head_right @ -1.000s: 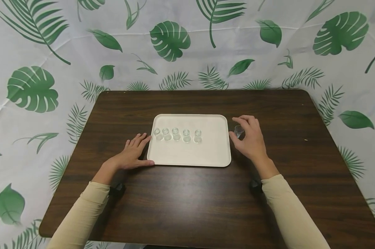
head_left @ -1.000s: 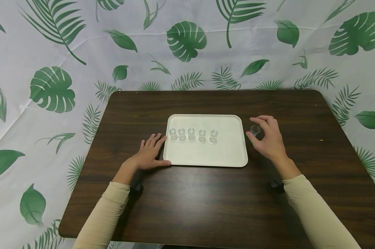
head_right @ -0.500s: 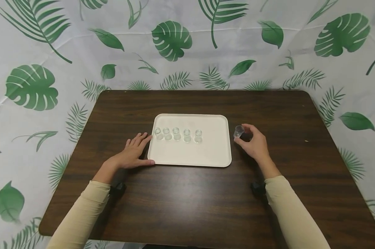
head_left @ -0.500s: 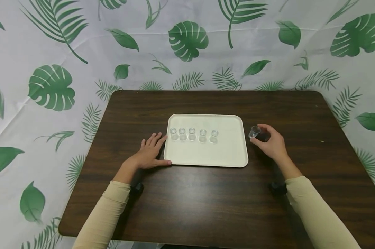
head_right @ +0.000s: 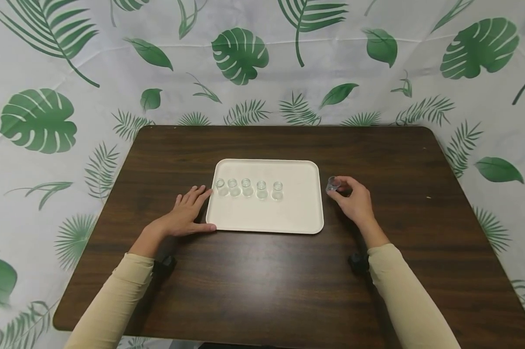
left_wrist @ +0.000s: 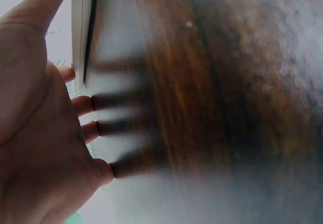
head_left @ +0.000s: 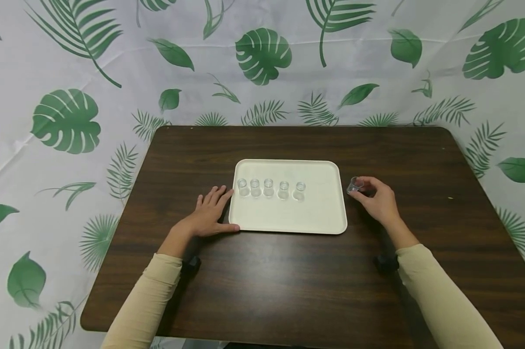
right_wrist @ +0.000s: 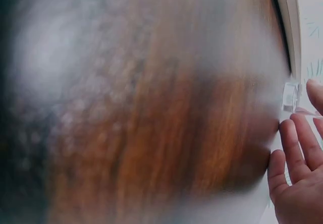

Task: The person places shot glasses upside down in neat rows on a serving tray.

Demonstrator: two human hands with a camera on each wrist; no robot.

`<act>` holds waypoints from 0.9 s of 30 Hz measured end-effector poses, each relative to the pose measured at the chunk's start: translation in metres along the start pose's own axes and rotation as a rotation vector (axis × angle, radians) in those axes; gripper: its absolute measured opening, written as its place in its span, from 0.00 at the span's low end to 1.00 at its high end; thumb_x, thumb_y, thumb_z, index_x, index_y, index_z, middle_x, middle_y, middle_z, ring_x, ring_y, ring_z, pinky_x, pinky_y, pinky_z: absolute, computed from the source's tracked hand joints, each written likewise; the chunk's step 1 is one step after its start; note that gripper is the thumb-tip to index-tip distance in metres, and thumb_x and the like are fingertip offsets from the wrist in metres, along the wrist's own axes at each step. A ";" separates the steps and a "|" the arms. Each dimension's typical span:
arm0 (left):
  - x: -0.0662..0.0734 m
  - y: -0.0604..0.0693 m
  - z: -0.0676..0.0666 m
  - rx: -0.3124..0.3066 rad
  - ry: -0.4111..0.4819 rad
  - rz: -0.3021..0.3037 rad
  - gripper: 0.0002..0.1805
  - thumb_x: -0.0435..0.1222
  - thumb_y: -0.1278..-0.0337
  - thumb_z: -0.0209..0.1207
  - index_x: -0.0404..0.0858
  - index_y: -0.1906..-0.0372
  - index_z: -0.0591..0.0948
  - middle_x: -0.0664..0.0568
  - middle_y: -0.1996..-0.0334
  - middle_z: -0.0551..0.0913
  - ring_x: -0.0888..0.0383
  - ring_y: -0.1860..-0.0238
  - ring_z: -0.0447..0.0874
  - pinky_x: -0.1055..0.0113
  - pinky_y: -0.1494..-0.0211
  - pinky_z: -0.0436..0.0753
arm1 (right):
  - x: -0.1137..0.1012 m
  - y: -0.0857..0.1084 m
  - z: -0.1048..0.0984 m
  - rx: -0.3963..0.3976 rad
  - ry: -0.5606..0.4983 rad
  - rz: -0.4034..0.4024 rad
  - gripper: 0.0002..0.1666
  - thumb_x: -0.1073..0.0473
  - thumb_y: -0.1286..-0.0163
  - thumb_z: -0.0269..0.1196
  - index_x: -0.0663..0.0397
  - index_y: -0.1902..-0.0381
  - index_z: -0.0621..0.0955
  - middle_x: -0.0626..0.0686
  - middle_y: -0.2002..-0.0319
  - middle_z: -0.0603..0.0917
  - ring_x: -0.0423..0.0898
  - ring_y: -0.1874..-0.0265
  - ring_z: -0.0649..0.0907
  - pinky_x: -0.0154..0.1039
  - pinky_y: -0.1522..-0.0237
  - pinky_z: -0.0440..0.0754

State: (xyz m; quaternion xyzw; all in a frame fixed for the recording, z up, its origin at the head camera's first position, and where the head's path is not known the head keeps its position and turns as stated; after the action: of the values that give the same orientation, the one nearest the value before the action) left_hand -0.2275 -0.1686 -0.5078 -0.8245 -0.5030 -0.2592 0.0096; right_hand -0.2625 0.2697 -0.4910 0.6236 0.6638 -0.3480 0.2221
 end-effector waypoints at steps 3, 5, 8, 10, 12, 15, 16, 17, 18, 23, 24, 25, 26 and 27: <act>0.000 0.000 0.000 0.000 -0.001 -0.001 0.59 0.66 0.46 0.60 0.41 0.21 0.44 0.38 0.23 0.40 0.39 0.23 0.32 0.32 0.31 0.38 | 0.001 0.000 0.000 0.001 -0.009 0.001 0.22 0.59 0.37 0.71 0.62 0.47 0.81 0.62 0.54 0.84 0.55 0.58 0.81 0.33 0.63 0.71; 0.000 0.000 0.000 0.002 -0.005 0.000 0.59 0.66 0.46 0.60 0.41 0.21 0.44 0.38 0.23 0.41 0.40 0.23 0.32 0.32 0.31 0.39 | 0.001 0.000 0.000 0.002 -0.015 -0.003 0.22 0.60 0.37 0.71 0.62 0.47 0.81 0.62 0.54 0.84 0.54 0.58 0.81 0.32 0.63 0.71; -0.001 -0.001 0.001 0.005 -0.010 0.001 0.59 0.66 0.47 0.59 0.42 0.21 0.44 0.39 0.22 0.41 0.40 0.23 0.32 0.32 0.31 0.39 | 0.002 0.000 0.001 0.010 -0.022 -0.014 0.22 0.61 0.38 0.71 0.62 0.47 0.81 0.62 0.56 0.84 0.53 0.60 0.81 0.31 0.63 0.71; -0.001 -0.001 0.001 0.006 -0.013 0.001 0.60 0.67 0.47 0.59 0.42 0.21 0.44 0.39 0.22 0.41 0.40 0.23 0.32 0.32 0.31 0.40 | 0.002 -0.001 0.001 0.014 -0.027 -0.021 0.22 0.62 0.38 0.71 0.63 0.47 0.81 0.62 0.56 0.85 0.53 0.60 0.81 0.31 0.63 0.71; -0.002 -0.001 0.001 0.007 -0.013 0.000 0.60 0.67 0.47 0.59 0.42 0.21 0.44 0.39 0.22 0.41 0.40 0.23 0.32 0.32 0.31 0.40 | 0.001 -0.001 0.001 0.016 -0.032 -0.026 0.22 0.63 0.38 0.71 0.63 0.47 0.81 0.62 0.56 0.85 0.54 0.60 0.81 0.32 0.63 0.71; -0.002 -0.001 0.002 0.010 -0.017 0.000 0.60 0.67 0.47 0.59 0.42 0.21 0.44 0.39 0.22 0.41 0.40 0.23 0.32 0.32 0.31 0.40 | 0.001 -0.001 0.001 0.012 -0.045 -0.027 0.22 0.63 0.38 0.71 0.63 0.47 0.81 0.63 0.56 0.84 0.54 0.60 0.81 0.32 0.62 0.72; -0.002 -0.001 0.001 0.013 -0.016 0.001 0.60 0.67 0.47 0.59 0.42 0.21 0.44 0.39 0.22 0.41 0.40 0.23 0.32 0.32 0.31 0.40 | 0.002 -0.001 0.001 0.012 -0.049 -0.025 0.22 0.63 0.38 0.71 0.63 0.47 0.81 0.63 0.56 0.84 0.54 0.60 0.81 0.32 0.62 0.72; -0.002 -0.001 0.001 0.016 -0.014 0.002 0.60 0.67 0.47 0.59 0.42 0.21 0.44 0.39 0.22 0.41 0.40 0.23 0.33 0.32 0.31 0.40 | 0.002 -0.001 0.001 0.013 -0.051 -0.023 0.22 0.63 0.38 0.71 0.63 0.47 0.81 0.63 0.56 0.85 0.53 0.60 0.81 0.31 0.61 0.73; -0.002 -0.001 0.001 0.018 -0.015 0.004 0.60 0.67 0.47 0.59 0.42 0.21 0.44 0.39 0.22 0.41 0.40 0.23 0.33 0.32 0.31 0.40 | 0.002 -0.002 0.001 0.014 -0.055 -0.020 0.22 0.63 0.38 0.71 0.63 0.47 0.81 0.63 0.55 0.85 0.52 0.60 0.81 0.31 0.61 0.73; -0.002 -0.001 0.001 0.018 -0.007 0.007 0.60 0.67 0.47 0.59 0.42 0.21 0.44 0.38 0.23 0.42 0.39 0.23 0.33 0.32 0.31 0.40 | 0.003 -0.001 -0.002 0.031 -0.071 -0.012 0.21 0.64 0.39 0.71 0.65 0.48 0.82 0.64 0.57 0.84 0.38 0.64 0.79 0.27 0.63 0.72; -0.002 -0.001 0.001 0.017 -0.006 0.006 0.60 0.67 0.47 0.59 0.42 0.21 0.44 0.38 0.23 0.42 0.39 0.23 0.33 0.32 0.31 0.40 | 0.002 -0.001 -0.003 0.035 -0.078 -0.011 0.21 0.64 0.39 0.71 0.65 0.48 0.82 0.64 0.57 0.84 0.35 0.65 0.78 0.27 0.63 0.72; -0.002 -0.001 0.001 0.015 -0.002 0.005 0.60 0.67 0.47 0.59 0.42 0.21 0.44 0.38 0.23 0.42 0.39 0.23 0.33 0.32 0.31 0.40 | 0.002 -0.002 -0.004 0.040 -0.084 -0.010 0.21 0.65 0.39 0.71 0.65 0.48 0.82 0.65 0.57 0.84 0.34 0.66 0.78 0.26 0.63 0.72; -0.002 -0.001 0.001 0.015 0.000 0.003 0.60 0.67 0.47 0.59 0.42 0.21 0.45 0.38 0.23 0.41 0.39 0.23 0.33 0.32 0.31 0.40 | 0.001 -0.002 -0.006 0.044 -0.090 -0.007 0.21 0.65 0.39 0.71 0.66 0.48 0.82 0.65 0.58 0.84 0.33 0.66 0.77 0.26 0.63 0.72; -0.002 -0.001 0.001 0.015 0.002 0.001 0.60 0.67 0.47 0.59 0.42 0.21 0.45 0.39 0.23 0.41 0.40 0.23 0.33 0.32 0.31 0.39 | 0.002 -0.003 -0.007 0.048 -0.095 -0.003 0.21 0.65 0.39 0.71 0.66 0.48 0.82 0.65 0.57 0.84 0.32 0.66 0.77 0.26 0.63 0.72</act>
State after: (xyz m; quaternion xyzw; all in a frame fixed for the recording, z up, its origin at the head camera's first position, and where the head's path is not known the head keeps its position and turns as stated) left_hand -0.2287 -0.1698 -0.5093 -0.8245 -0.5043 -0.2562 0.0164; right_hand -0.2643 0.2762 -0.4869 0.6105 0.6452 -0.3932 0.2377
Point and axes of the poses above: each hand's wrist, its own y-axis away from the middle knuckle, its own z-axis out of the palm, x = y × z, the point moved 8 cm from there along -y, towards the middle knuckle
